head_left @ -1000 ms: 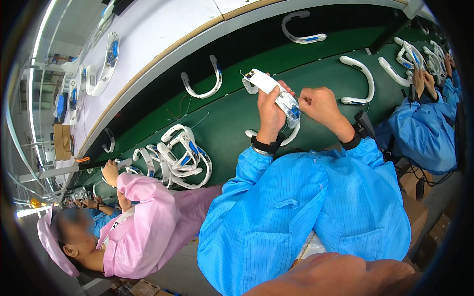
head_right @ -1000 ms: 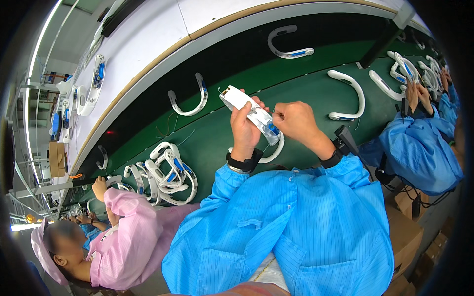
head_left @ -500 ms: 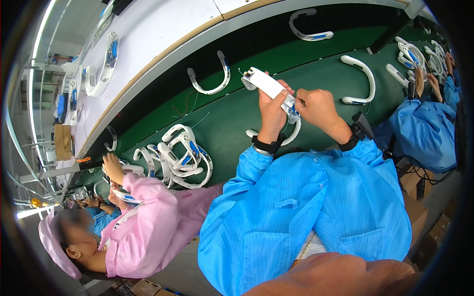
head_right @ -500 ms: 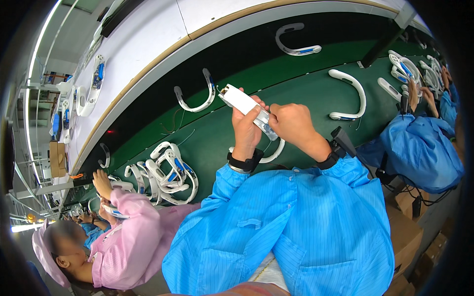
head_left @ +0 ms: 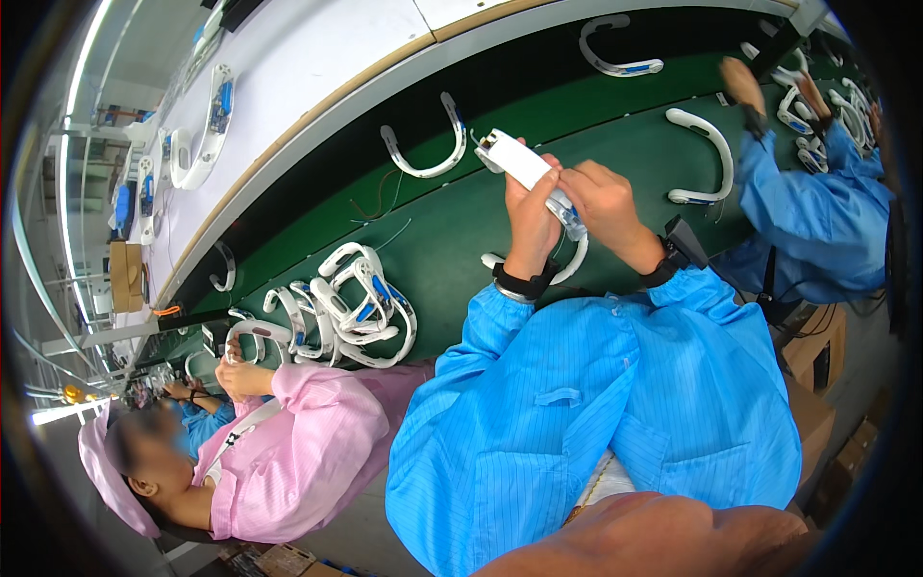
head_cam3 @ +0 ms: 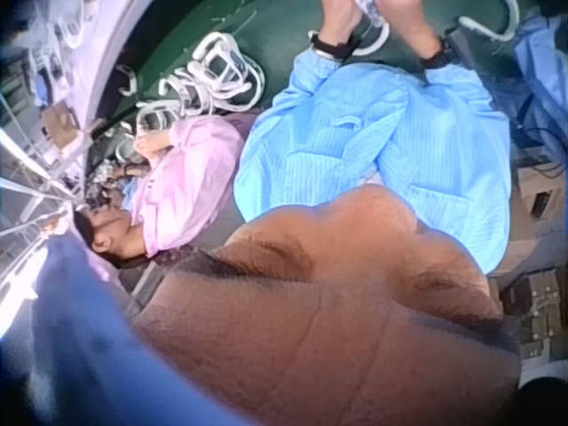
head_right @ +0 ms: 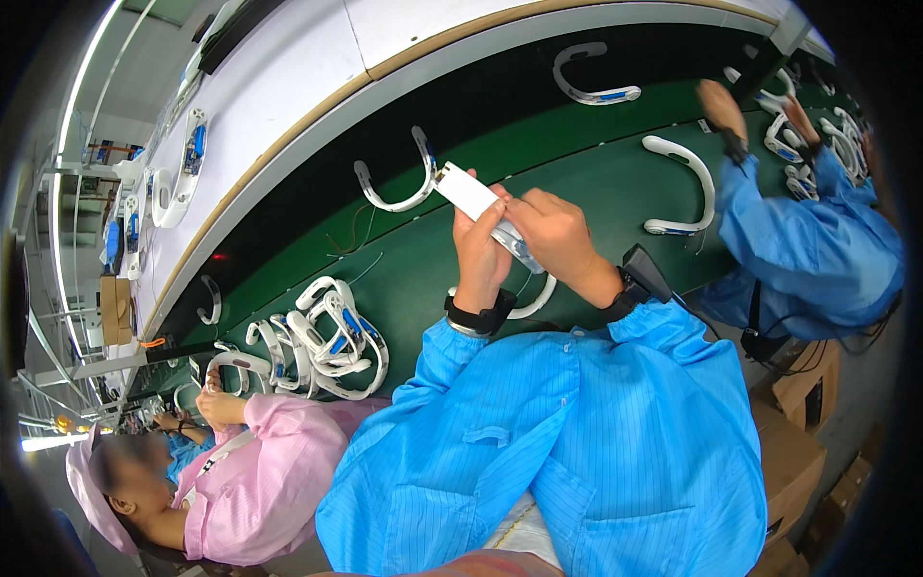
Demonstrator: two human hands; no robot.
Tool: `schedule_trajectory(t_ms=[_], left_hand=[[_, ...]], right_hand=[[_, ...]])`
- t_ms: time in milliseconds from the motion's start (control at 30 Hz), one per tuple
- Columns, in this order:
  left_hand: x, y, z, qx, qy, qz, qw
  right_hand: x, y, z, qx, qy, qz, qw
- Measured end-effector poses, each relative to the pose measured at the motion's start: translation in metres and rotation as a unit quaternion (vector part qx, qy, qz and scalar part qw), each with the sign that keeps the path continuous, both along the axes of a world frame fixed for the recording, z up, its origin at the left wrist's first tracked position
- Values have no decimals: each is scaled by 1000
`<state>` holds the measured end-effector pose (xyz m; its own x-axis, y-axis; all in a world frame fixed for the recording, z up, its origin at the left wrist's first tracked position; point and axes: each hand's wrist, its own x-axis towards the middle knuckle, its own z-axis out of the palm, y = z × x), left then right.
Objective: Assembling the internal wiring and components of a U-shaped electronic device, specifically a neck massager.
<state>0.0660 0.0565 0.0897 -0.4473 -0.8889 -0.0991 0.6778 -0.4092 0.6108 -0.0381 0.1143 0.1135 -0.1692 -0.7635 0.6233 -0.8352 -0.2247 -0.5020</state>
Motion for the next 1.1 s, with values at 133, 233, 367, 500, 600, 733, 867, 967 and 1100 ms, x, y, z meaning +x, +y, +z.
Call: schedule_trajectory(t_ms=[133, 233, 367, 500, 600, 733, 867, 967, 1100], left_hand=[[0, -4, -13, 44, -36, 31, 998], [-2, -1, -13, 27, -48, 45, 997], [-7, 2, -2, -5, -41, 43, 998], [-5, -3, -5, -3, -47, 49, 998], [-4, -4, -6, -25, -39, 62, 997], [-4, -6, 3, -21, -36, 52, 998], [-4, -5, 5, -14, -46, 62, 997], [-5, -7, 2, -27, -52, 71, 996], [-4, -11, 2, -23, -36, 61, 997]], right_hand=[[1, 3, 8, 36, -57, 1, 998], [-7, 8, 4, 80, -110, 8, 991], [3, -2, -3, 60, -249, 2, 967], [-5, 7, 21, 121, -215, 48, 968], [-8, 7, 19, 116, -120, 59, 984], [-18, 3, -1, 70, -65, 80, 992], [-14, 2, 15, 124, -219, 114, 961], [-16, -4, 18, 75, -137, 123, 980], [-26, -9, 5, 54, -37, 131, 989]])
